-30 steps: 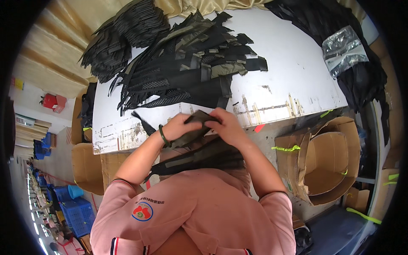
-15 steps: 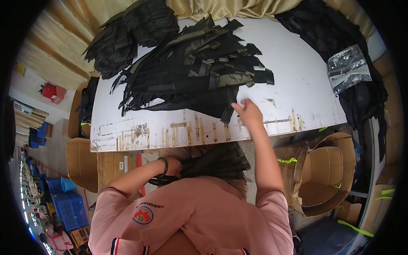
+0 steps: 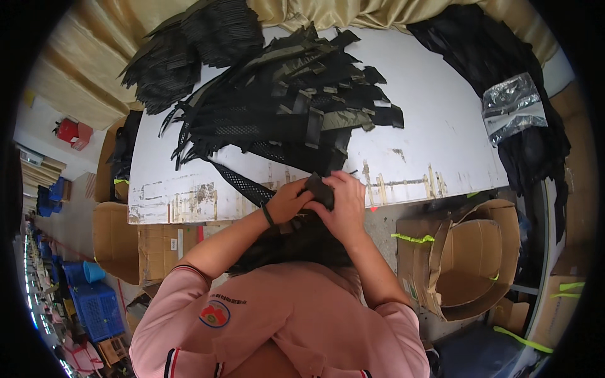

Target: The recorder is sorting and stacking mesh components for manufacturing.

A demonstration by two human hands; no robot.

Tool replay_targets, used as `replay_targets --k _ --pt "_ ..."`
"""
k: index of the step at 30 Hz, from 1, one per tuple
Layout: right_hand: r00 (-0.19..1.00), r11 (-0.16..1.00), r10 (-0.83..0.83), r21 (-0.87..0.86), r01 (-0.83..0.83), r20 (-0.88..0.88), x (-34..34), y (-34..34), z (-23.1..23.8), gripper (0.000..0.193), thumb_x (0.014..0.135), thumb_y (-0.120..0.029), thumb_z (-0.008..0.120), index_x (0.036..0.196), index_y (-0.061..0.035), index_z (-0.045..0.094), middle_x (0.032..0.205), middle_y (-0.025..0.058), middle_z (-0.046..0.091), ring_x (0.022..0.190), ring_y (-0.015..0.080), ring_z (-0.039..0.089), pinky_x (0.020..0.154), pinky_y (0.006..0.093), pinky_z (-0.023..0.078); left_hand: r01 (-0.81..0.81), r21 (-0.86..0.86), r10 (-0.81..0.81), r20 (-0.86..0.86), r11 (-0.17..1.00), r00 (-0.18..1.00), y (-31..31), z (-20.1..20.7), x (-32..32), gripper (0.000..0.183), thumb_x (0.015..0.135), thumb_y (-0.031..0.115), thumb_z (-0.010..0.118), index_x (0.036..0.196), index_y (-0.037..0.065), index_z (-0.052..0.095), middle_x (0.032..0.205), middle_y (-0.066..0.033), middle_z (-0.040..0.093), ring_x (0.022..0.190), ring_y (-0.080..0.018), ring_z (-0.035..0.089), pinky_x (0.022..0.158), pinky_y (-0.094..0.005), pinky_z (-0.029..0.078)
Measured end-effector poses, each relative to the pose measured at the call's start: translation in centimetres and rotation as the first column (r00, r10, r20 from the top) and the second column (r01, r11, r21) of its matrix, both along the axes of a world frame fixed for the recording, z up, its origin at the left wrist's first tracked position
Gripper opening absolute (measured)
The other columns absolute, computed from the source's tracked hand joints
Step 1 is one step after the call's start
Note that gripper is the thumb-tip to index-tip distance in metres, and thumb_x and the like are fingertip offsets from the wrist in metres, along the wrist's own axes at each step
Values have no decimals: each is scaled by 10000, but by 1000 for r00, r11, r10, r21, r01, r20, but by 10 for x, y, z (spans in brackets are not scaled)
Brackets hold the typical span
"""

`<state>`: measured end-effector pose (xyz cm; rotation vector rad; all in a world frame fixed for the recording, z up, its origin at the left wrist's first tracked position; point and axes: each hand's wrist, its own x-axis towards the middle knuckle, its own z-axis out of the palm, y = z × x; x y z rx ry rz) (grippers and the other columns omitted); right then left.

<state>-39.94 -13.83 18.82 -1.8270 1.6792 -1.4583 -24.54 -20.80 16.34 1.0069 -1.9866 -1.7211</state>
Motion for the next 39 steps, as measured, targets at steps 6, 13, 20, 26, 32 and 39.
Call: replay_targets --k 6,13,20,26,32,39 --pt "950 998 17 59 1 -311 -4 6 -19 410 771 -61 650 1159 -72 517 754 152 605 675 333 563 601 401 455 -64 -95 58 -58 993 997 3 -7 1 169 879 144 575 988 17 552 885 -51 607 786 -128 568 707 -272 464" --pt "868 982 165 156 -103 -469 -18 -4 -11 230 791 -127 637 1015 -101 591 702 111 596 611 313 552 546 407 437 -70 -259 82 37 963 996 8 8 12 200 792 140 711 763 35 543 673 -17 547 612 -88 481 570 -251 422" --pt "960 999 -12 -43 0 -281 -17 -20 -5 134 817 -70 609 688 -51 580 596 69 527 518 216 486 532 316 393 24 -773 -115 -64 634 991 25 23 8 160 768 123 684 737 53 544 699 -78 537 640 -258 546 564 -352 425" --pt "612 888 -189 399 -226 768 -5 -1 -39 209 874 -96 595 681 -43 534 628 -64 464 608 15 411 524 211 339 51 -818 -11 55 573 998 31 21 9 142 773 130 666 776 56 544 739 -88 541 686 -312 551 583 -410 429" --pt "874 986 -40 158 -43 485 11 11 -46 195 867 -66 597 690 -47 518 640 -30 516 588 32 435 511 205 350 -35 -390 52 33 920 998 35 18 7 173 778 174 657 794 60 529 777 -101 556 746 -313 556 647 -417 427" --pt "266 876 -262 344 -337 928 10 16 -26 145 862 -94 608 731 -55 561 711 -6 570 591 71 491 559 224 389 50 -722 -41 29 690 999 31 26 14 106 787 76 654 821 28 566 783 -108 565 727 -302 566 651 -329 453"
